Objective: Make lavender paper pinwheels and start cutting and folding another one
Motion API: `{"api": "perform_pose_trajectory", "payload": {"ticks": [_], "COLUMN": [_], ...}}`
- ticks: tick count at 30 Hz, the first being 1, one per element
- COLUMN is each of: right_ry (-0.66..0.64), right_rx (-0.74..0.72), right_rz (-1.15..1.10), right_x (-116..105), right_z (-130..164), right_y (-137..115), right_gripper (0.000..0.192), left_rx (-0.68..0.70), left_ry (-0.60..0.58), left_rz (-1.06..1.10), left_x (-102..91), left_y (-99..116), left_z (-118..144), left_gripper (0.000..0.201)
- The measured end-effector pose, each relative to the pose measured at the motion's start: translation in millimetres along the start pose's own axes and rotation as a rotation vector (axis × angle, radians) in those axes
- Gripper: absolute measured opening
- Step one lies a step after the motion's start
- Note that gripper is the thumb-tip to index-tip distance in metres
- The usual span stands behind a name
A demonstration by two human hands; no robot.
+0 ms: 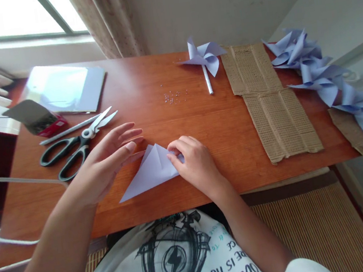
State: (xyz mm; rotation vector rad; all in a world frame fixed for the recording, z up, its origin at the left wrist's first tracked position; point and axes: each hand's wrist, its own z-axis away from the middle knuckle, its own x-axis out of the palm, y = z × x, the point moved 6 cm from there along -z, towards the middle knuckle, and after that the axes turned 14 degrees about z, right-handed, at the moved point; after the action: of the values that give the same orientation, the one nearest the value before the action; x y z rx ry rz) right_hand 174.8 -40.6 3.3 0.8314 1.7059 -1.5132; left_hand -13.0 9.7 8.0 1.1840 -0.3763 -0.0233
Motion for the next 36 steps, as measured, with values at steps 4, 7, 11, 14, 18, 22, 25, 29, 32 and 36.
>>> {"api": "perform_pose_trajectory", "payload": {"ticks": [4,7,11,14,18,22,25,29,32,36], "right_ry": [0.001,0.009,0.029,0.047,0.053,0.063,0.079,0.029,-0.032,-0.040], "right_rx": [-0.001,0.003,0.008,0.010,0.009,-0.006,0.009,0.043,0.062,0.063], "right_rz": [-0.013,-0.024,-0.053,-0.059,-0.043,-0.024,-0.040,-0.101,-0.143,-0.164], "right_x": [0,-1,-3,-6,-13,-24,-31,-29,-21,-17], "right_z": [0,0,2,3,4,2,-2,-8,-11,-12], "right_y": [0,0,0,0,-1,-3,-4,-4,-5,-7], "right_gripper": [0.005,0.006,0.006,0.007,0.007,0.008,0.009,0.005,0.003,0.005], "left_rx": [-0.006,-0.038,-0.070,-0.050,-0.003,0.027,0.030,0.037,0.037,0.045], "left_ry": [-0.003,-0.034,-0.122,-0.141,-0.126,-0.144,-0.168,-0.204,-0.226,-0.227], "left_rz": [-0.024,-0.061,-0.129,-0.155,-0.167,-0.142,-0.121,-0.086,-0.049,-0.042], "left_x": [4.9,9.7,17.3,20.7,24.9,31.3,34.2,34.6,34.4,33.0], "left_y": [-5,-9,-15,-17,-15,-10,-10,-14,-14,-12], "left_z": [-6,-12,-18,-20,-21,-21,-20,-19,-18,-17], "left_gripper": [0.058,0.048,0.034,0.031,0.027,0.028,0.029,0.030,0.030,0.031]}}
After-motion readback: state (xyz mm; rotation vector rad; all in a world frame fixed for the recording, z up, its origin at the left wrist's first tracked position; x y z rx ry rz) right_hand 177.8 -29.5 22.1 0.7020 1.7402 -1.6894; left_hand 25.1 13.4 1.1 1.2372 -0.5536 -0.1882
